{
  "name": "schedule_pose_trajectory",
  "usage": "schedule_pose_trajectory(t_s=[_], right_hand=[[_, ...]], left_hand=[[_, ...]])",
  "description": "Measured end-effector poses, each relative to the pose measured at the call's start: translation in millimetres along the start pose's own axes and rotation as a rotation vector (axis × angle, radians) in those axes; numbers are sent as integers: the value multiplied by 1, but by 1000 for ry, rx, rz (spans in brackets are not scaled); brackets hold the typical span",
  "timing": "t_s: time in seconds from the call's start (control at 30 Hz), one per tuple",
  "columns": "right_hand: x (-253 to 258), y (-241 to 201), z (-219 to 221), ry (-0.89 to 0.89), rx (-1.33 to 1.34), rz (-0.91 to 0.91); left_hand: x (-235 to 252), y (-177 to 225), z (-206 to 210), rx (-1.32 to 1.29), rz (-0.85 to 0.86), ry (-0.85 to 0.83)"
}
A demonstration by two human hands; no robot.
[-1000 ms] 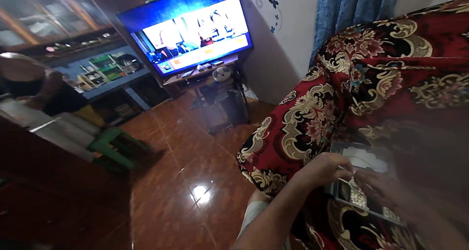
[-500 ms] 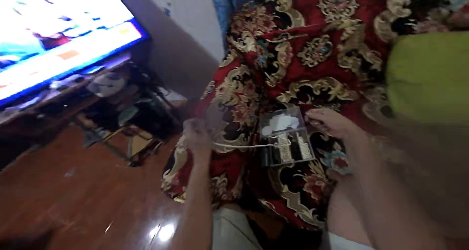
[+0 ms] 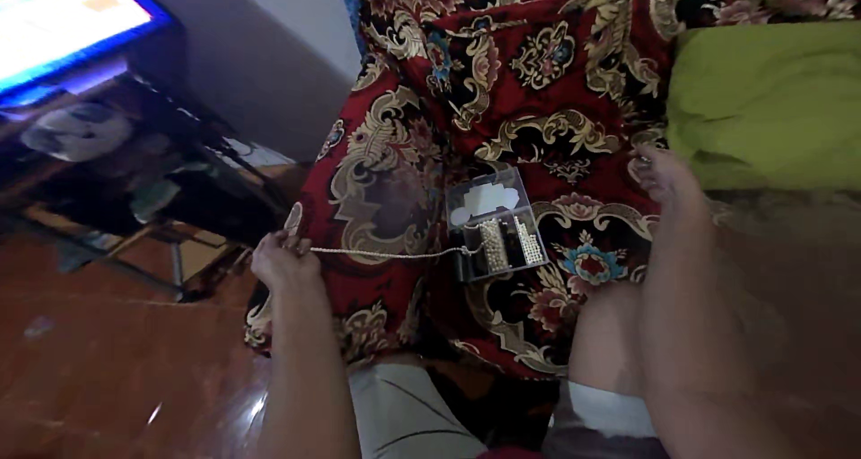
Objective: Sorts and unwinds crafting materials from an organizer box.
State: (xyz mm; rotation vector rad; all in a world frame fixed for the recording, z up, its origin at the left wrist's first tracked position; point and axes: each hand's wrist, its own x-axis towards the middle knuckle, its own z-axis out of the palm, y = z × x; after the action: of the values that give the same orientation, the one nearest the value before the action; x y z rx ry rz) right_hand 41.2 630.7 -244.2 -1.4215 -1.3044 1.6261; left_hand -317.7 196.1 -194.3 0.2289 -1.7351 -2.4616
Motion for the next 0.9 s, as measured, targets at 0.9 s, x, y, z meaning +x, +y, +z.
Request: schedule_pose_trajectory(t_s=[0.9], right_hand=[[-95, 25, 155, -625, -1239, -315]], left_hand=[[1, -3, 2, -105, -3, -4]])
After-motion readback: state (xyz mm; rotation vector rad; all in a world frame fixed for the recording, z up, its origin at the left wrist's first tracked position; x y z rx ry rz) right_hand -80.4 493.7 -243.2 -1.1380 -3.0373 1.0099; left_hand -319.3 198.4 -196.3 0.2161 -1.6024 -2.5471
